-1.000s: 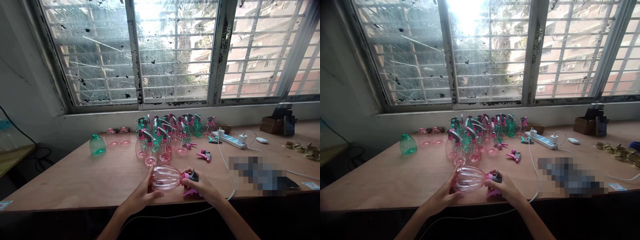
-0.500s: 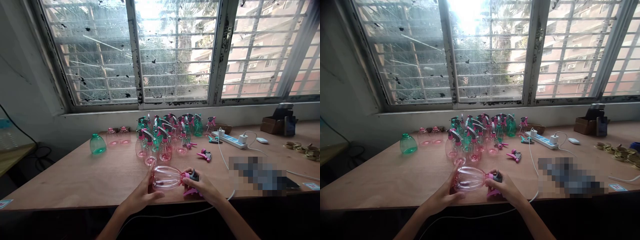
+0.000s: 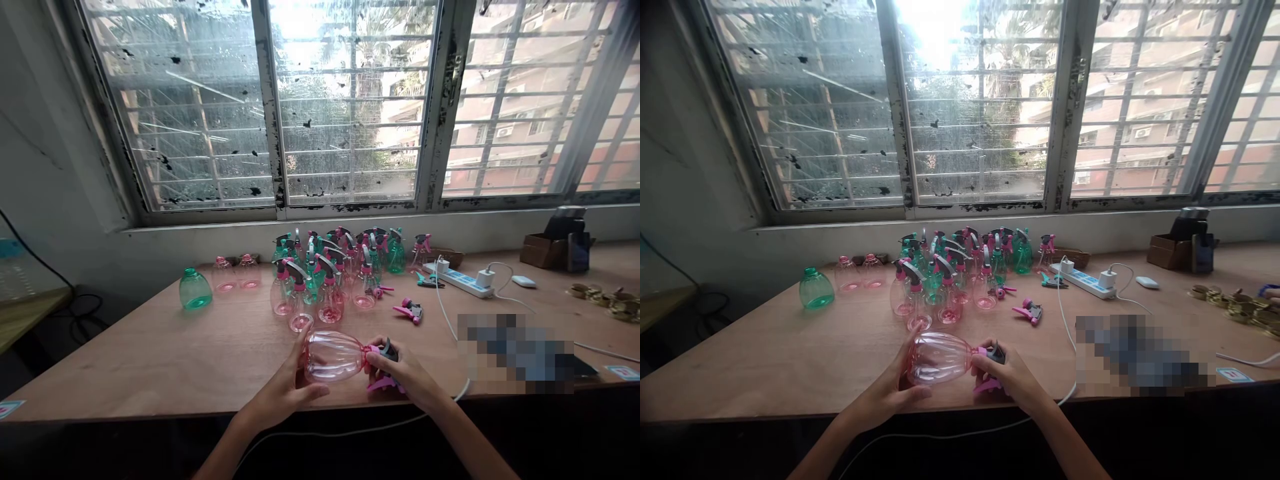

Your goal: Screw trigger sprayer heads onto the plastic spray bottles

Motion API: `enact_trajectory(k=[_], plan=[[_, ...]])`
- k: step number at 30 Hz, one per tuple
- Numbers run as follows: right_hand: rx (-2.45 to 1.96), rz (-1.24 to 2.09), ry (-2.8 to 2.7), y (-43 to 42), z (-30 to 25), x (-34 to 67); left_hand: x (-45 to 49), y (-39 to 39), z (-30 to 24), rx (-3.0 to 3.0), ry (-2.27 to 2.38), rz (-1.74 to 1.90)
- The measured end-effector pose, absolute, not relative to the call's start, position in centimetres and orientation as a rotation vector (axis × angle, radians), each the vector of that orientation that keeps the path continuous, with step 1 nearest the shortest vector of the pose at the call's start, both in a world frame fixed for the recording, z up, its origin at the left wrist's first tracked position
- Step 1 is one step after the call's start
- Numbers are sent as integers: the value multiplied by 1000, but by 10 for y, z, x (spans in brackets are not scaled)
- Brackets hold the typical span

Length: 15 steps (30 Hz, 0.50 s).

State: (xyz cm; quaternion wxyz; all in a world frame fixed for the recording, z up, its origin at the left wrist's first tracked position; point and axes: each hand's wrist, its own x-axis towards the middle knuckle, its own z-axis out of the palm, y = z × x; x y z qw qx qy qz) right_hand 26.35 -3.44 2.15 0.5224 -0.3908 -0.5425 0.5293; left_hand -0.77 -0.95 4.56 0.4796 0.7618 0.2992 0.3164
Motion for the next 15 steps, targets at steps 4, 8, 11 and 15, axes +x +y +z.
enact_trajectory(k=[4, 8, 11, 15], plan=[[-920, 1279, -1294, -31, 16, 264, -8, -12, 50, 1831, 745, 751], [-903, 1270, -1308, -28, 10, 265, -8, -11, 48, 1836, 725, 740], [-905, 1267, -1308, -28, 9, 265, -10, -7, 42, 1865, 692, 766], [-897, 1272, -1302, -27, 8, 266, -12, -4, 35, 1895, 685, 775]])
